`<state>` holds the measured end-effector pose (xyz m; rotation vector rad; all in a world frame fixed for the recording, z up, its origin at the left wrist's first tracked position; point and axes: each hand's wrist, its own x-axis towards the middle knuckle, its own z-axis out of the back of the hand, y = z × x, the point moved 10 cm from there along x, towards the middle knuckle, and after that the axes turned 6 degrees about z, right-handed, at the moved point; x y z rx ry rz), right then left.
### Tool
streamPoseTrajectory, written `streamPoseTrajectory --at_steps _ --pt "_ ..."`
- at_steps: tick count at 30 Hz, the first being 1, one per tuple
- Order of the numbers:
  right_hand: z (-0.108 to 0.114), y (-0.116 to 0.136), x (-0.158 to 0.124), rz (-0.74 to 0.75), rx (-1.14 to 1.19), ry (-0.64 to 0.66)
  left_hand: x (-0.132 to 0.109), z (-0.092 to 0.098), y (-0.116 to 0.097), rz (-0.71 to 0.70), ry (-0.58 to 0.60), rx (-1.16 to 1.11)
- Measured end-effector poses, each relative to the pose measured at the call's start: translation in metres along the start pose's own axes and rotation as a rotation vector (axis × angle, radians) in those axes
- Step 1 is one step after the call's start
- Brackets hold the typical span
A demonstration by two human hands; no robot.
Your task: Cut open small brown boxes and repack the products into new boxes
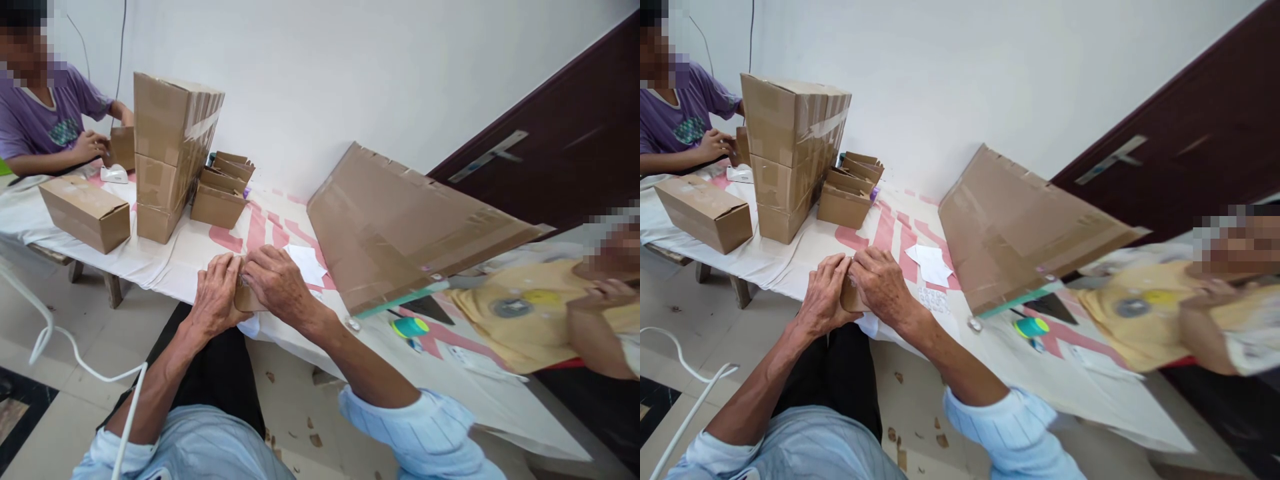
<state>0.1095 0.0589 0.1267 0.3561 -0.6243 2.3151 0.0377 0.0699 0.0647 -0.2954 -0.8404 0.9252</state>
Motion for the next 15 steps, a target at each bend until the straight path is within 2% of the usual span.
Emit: streamPoseTrajectory --at_steps 3,6,11,15 --pt "0.001 0.0 -0.002 -0.013 0.025 -0.04 0.001 -0.001 0.0 0.001 0.008 0.004" --pt "0.011 -0.003 -0.005 -0.059 0.179 -0.114 0.001 -0.001 0.0 0.002 0.012 0.002" --pt "0.048 -0.03 -0.023 -0.314 0.479 -0.373 0.002 0.0 0.004 0.024 0.011 -0.016" --pt "0.059 -0.048 -0.039 -0.436 0.606 -0.492 0.002 0.001 0.011 0.034 -0.007 -0.038"
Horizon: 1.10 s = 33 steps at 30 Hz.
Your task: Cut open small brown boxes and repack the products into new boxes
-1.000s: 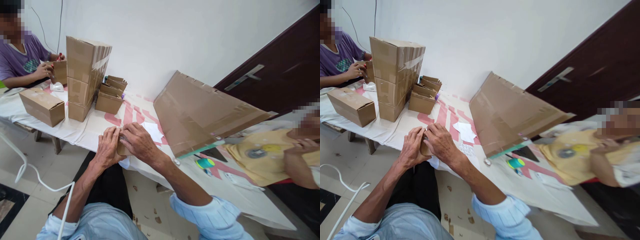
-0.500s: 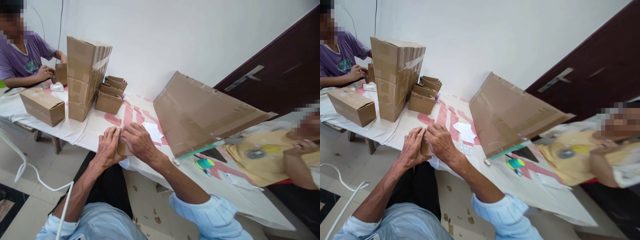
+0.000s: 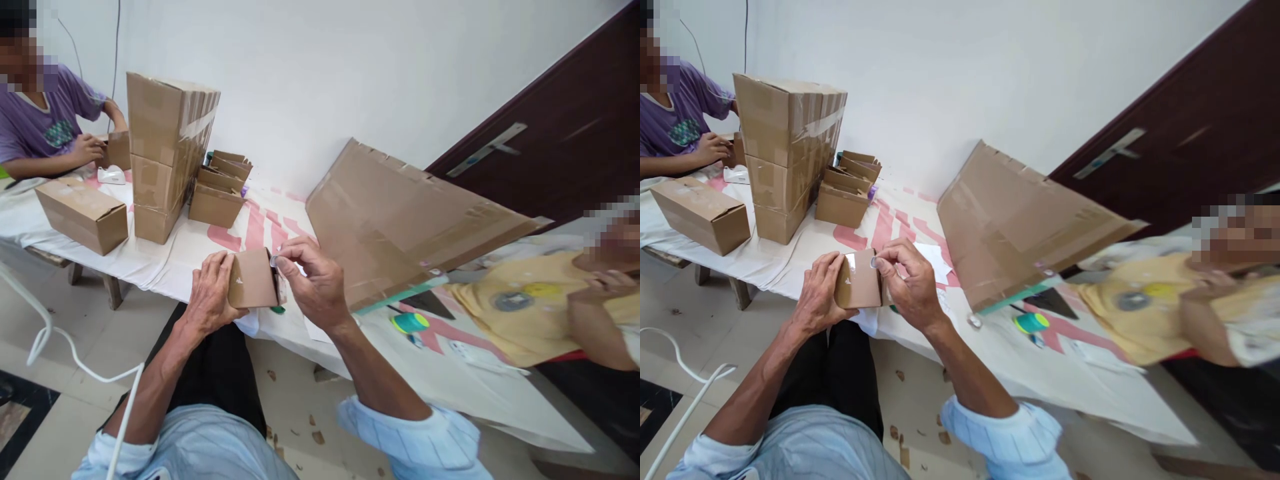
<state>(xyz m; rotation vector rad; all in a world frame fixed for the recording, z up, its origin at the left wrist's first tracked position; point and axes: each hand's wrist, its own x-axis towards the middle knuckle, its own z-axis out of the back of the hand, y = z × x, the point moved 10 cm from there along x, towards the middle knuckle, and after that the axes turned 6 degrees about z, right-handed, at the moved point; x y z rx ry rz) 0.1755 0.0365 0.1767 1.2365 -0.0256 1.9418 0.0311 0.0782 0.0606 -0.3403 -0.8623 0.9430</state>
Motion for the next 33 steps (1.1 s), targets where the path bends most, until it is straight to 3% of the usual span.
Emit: streamPoseTrajectory --at_steps 3,6,11,14,19,23,28,33 --pt "0.013 -0.017 -0.007 -0.072 0.057 -0.057 0.002 0.006 0.017 -0.01 -0.015 -0.046" --pt "0.035 -0.044 -0.02 -0.149 0.052 -0.138 0.005 0.016 0.053 0.018 -0.013 -0.137" --pt "0.076 -0.11 -0.057 -0.299 -0.053 -0.268 0.009 0.024 0.125 0.211 0.076 -0.303" --pt "0.082 -0.154 -0.083 -0.391 -0.11 -0.287 0.008 0.025 0.151 0.314 0.103 -0.366" --pt "0.062 -0.217 -0.119 -0.538 -0.116 -0.233 0.005 0.023 0.165 0.417 0.111 -0.482" --pt "0.051 -0.252 -0.144 -0.639 -0.111 -0.241 0.003 0.025 0.167 0.481 0.082 -0.518" --pt "0.05 -0.271 -0.173 -0.695 -0.101 -0.264 0.005 0.03 0.164 0.534 0.077 -0.523" --pt "0.066 -0.275 -0.2 -0.733 -0.112 -0.315 0.007 0.032 0.163 0.565 0.08 -0.488"
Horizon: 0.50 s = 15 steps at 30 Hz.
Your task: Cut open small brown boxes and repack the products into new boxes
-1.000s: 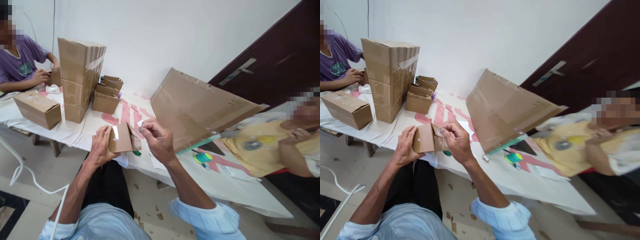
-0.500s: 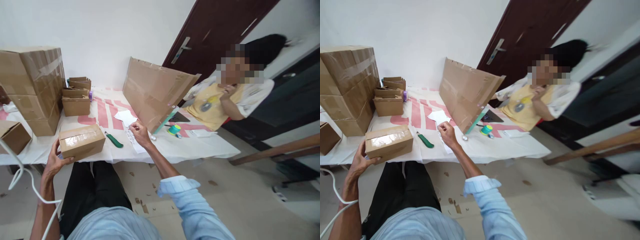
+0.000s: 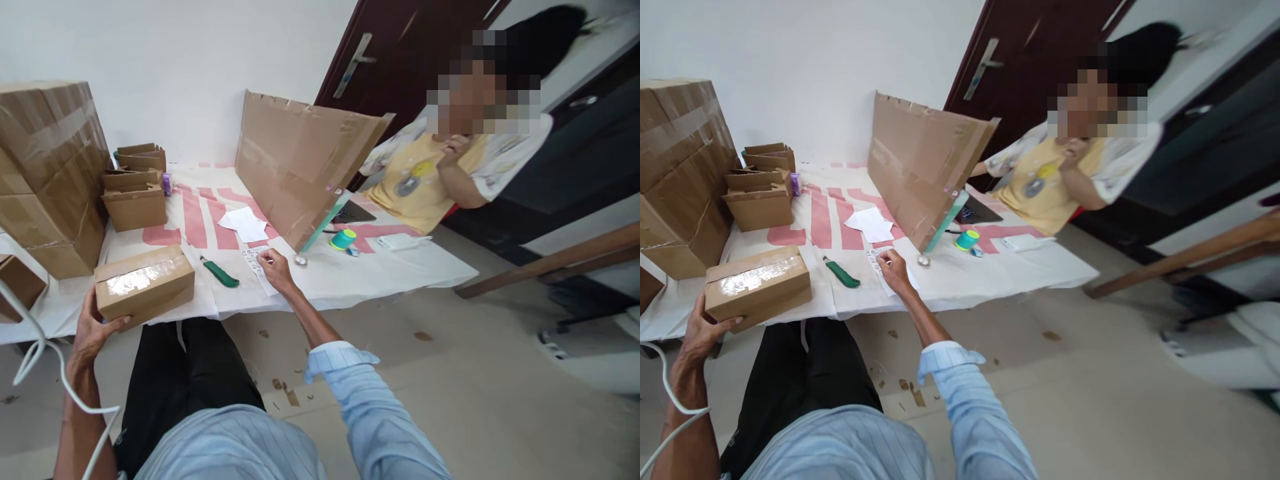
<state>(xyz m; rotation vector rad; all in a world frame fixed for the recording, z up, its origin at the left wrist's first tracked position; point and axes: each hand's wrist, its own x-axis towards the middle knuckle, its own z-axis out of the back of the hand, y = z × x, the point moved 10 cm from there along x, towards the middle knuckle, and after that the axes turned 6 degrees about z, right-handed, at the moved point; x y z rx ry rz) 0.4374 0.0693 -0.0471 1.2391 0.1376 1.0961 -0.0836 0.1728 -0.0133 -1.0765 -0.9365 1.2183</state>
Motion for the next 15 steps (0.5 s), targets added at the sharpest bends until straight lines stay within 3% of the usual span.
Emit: streamPoseTrajectory --at_steps 5,15 --pt "0.021 -0.014 -0.013 -0.027 0.0 -0.056 -0.002 0.001 -0.005 -0.018 -0.017 0.044" --pt "0.03 -0.03 -0.034 -0.056 0.011 -0.116 -0.003 0.0 -0.013 -0.004 -0.004 0.093"
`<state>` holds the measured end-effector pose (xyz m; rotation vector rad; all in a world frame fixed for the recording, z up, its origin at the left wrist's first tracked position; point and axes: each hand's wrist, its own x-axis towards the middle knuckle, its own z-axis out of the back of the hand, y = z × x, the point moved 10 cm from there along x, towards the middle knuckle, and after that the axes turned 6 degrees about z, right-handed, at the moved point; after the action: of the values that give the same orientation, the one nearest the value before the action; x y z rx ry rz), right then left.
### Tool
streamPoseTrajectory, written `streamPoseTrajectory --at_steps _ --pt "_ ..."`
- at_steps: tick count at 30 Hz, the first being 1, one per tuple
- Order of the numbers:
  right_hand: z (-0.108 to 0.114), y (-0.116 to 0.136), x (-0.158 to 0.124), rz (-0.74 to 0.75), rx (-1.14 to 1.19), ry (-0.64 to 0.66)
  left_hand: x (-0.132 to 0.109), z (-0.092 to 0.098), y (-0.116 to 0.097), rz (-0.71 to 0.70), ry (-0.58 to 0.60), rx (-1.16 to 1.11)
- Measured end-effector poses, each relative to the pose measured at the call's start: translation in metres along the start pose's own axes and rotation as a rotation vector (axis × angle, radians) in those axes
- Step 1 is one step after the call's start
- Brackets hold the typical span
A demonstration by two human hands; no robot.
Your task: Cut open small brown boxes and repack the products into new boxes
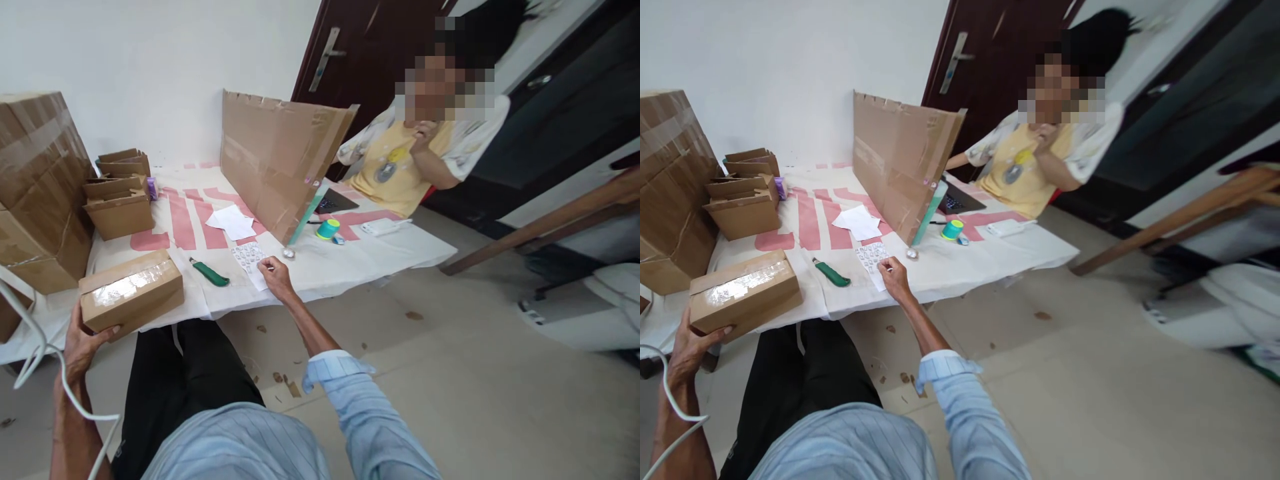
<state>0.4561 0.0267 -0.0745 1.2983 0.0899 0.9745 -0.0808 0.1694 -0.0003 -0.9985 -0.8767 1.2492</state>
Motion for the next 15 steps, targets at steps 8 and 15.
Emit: streamPoseTrajectory --at_steps 8,15 --pt "0.021 -0.014 0.0 -0.008 -0.031 -0.034 0.005 0.004 0.006 0.027 -0.042 -0.006" --pt "0.012 -0.014 0.002 0.044 -0.071 0.003 0.01 0.008 0.01 0.074 -0.048 0.006"
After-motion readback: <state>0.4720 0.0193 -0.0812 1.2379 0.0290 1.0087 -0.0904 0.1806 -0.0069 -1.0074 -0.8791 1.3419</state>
